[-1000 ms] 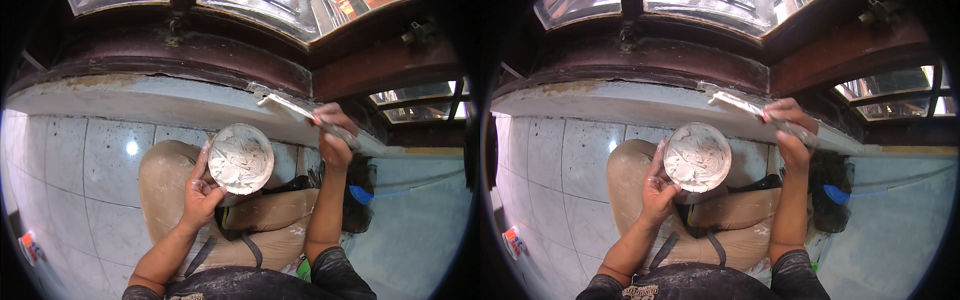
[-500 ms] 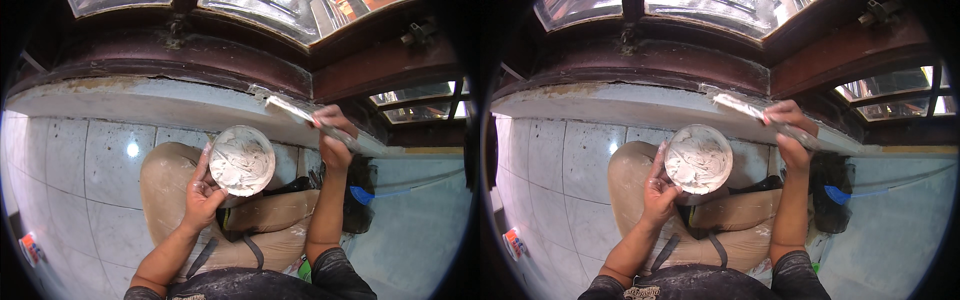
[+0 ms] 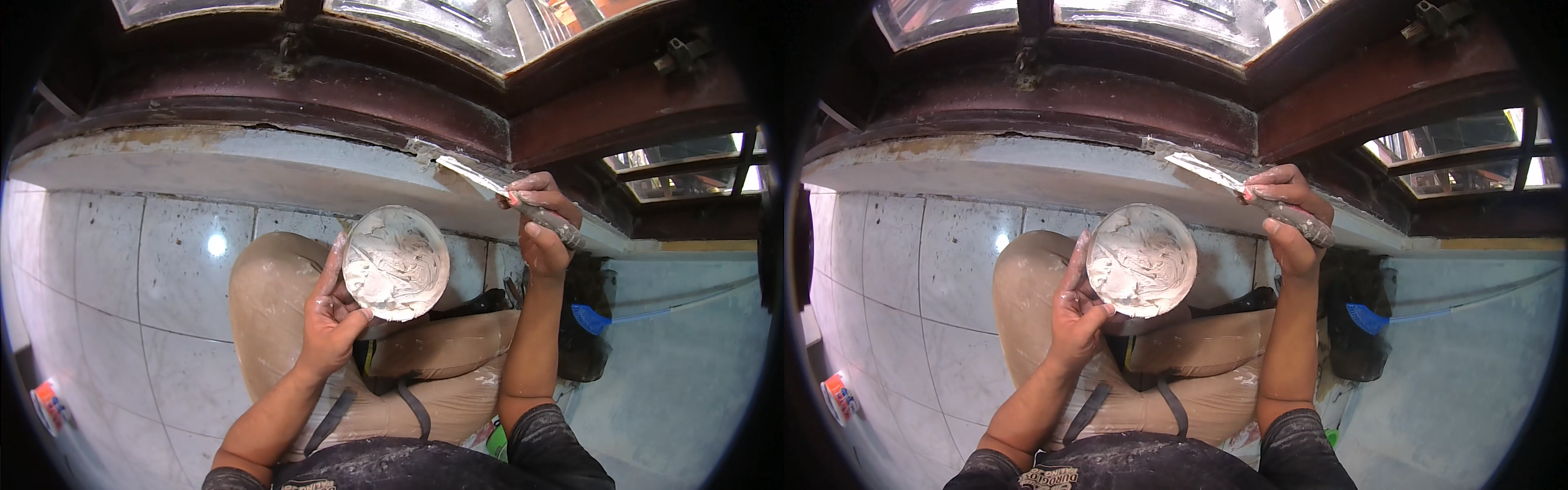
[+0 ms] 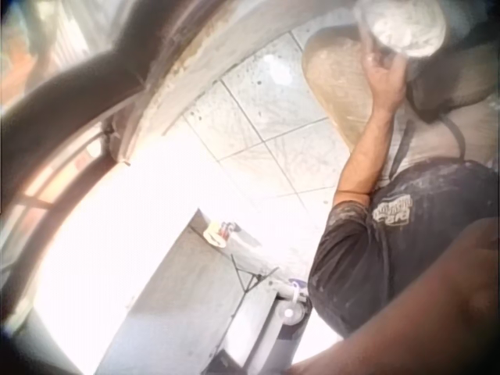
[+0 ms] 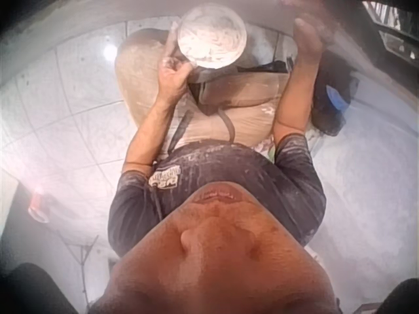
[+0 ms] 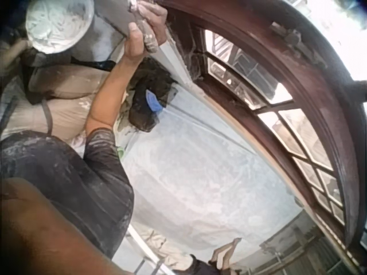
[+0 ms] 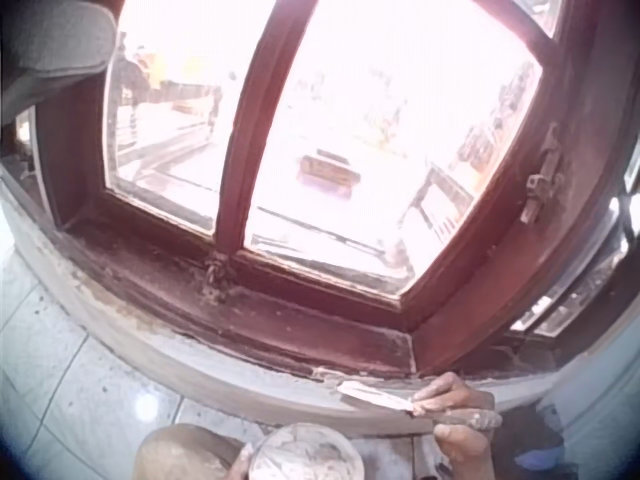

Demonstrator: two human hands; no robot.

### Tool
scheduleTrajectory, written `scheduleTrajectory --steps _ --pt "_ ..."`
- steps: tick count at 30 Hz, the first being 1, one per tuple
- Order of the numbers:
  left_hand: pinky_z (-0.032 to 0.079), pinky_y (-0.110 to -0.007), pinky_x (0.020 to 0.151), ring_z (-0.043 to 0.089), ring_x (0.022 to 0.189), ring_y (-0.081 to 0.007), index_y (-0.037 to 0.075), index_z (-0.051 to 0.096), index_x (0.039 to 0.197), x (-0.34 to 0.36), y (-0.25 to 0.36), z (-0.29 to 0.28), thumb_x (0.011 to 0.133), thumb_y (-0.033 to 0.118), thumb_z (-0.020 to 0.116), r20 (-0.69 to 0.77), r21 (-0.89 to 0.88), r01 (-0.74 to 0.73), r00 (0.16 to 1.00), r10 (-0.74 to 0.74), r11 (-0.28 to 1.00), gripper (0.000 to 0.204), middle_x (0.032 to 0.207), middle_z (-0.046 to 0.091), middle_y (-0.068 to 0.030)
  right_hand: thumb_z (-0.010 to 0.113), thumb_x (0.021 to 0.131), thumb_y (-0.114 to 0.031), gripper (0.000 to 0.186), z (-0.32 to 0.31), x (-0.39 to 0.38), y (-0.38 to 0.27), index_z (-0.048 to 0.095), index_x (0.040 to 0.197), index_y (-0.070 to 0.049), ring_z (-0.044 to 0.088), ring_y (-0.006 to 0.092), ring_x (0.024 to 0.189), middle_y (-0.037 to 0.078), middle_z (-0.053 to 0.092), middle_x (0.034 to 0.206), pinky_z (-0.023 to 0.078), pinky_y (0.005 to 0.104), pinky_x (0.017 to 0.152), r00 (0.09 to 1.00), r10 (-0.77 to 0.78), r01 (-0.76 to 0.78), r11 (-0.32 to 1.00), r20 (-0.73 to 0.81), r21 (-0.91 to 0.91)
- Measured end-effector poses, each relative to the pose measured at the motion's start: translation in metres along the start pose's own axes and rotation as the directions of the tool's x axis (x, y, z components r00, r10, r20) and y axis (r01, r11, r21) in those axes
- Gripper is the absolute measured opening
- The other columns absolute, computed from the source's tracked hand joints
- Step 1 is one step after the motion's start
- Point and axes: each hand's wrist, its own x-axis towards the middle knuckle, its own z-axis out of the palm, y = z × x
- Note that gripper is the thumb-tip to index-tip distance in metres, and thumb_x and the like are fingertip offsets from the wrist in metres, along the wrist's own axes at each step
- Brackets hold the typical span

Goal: The person sits on the floor and uses a putty knife to apply white filler from a small container onto the lower frame of a window sill. The person repeatedly scoops filler and smooths it along the sill's edge.

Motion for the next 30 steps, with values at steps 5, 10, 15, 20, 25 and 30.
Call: scheduleTrajectory --steps 5,10,15,20,25,30 --pt "0.052 -0.040 0.122 0.064 0.144 -0.0243 0.004 0.013 0.184 0.000 -0.003 -0.003 0.094 -0.014 0.059 0.002 0.011 -0.012 1.000 0.012 1.000 0.103 0.162 0.060 -0.0235 0.072 0.079 -0.011 0.045 -0.003 0.002 -0.003 0.079 0.120 0.008 0.070 0.0348 0.116 0.026 0.072 0.121 0.060 0.0496 0.105 0.998 0.058 -0.060 0.997 -0.031 -0.051" --pt "0.053 -0.040 0.122 0.065 0.144 -0.0242 0.004 0.013 0.184 -0.001 -0.002 -0.001 0.094 -0.015 0.058 0.006 -0.016 -0.003 1.000 0.003 1.000 0.103 0.162 0.060 -0.0236 0.072 0.079 -0.011 0.046 -0.001 0.002 -0.001 0.079 0.121 0.008 0.071 0.0345 0.116 0.026 0.071 0.120 0.060 0.0492 0.105 1.000 0.020 -0.019 0.999 0.008 -0.040" --pt "0.053 -0.040 0.122 0.065 0.143 -0.0244 0.005 0.013 0.184 0.000 0.000 0.000 0.094 -0.014 0.058 -0.004 -0.012 -0.002 1.000 0.002 1.000 0.103 0.161 0.061 -0.0235 0.073 0.080 -0.012 0.046 -0.002 0.003 -0.005 0.079 0.121 0.008 0.071 0.0338 0.116 0.026 0.071 0.121 0.059 0.0485 0.107 1.000 0.022 -0.021 0.997 0.017 -0.074" --pt "0.054 -0.041 0.122 0.065 0.144 -0.0247 0.004 0.013 0.184 -0.001 0.002 -0.001 0.094 -0.014 0.057 0.030 -0.017 0.001 1.000 -0.001 1.000 0.102 0.162 0.060 -0.0236 0.072 0.082 -0.012 0.046 -0.001 -0.001 -0.001 0.079 0.122 0.009 0.072 0.0337 0.114 0.025 0.072 0.120 0.059 0.0485 0.105 0.999 0.032 -0.029 0.994 0.025 -0.103" --pt "0.052 -0.041 0.124 0.062 0.149 -0.0266 0.003 0.010 0.184 -0.008 0.022 0.007 0.094 -0.015 0.057 0.159 0.044 0.009 0.987 -0.015 0.999 0.103 0.168 0.055 -0.0239 0.071 0.082 -0.009 0.044 0.005 0.005 -0.006 0.079 0.122 0.009 0.073 0.0332 0.112 0.025 0.073 0.120 0.060 0.0481 0.103 0.997 0.067 -0.068 0.997 -0.029 -0.048" --pt "0.047 -0.040 0.127 0.056 0.155 -0.0277 -0.001 0.009 0.183 0.000 0.060 0.052 0.094 -0.014 0.055 0.186 0.044 -0.043 0.982 0.034 0.998 0.101 0.177 0.042 -0.0244 0.071 0.083 -0.007 0.042 0.008 0.010 -0.020 0.079 0.121 0.009 0.075 0.0321 0.111 0.025 0.075 0.120 0.061 0.0448 0.104 0.997 0.081 -0.081 0.988 -0.011 -0.129"
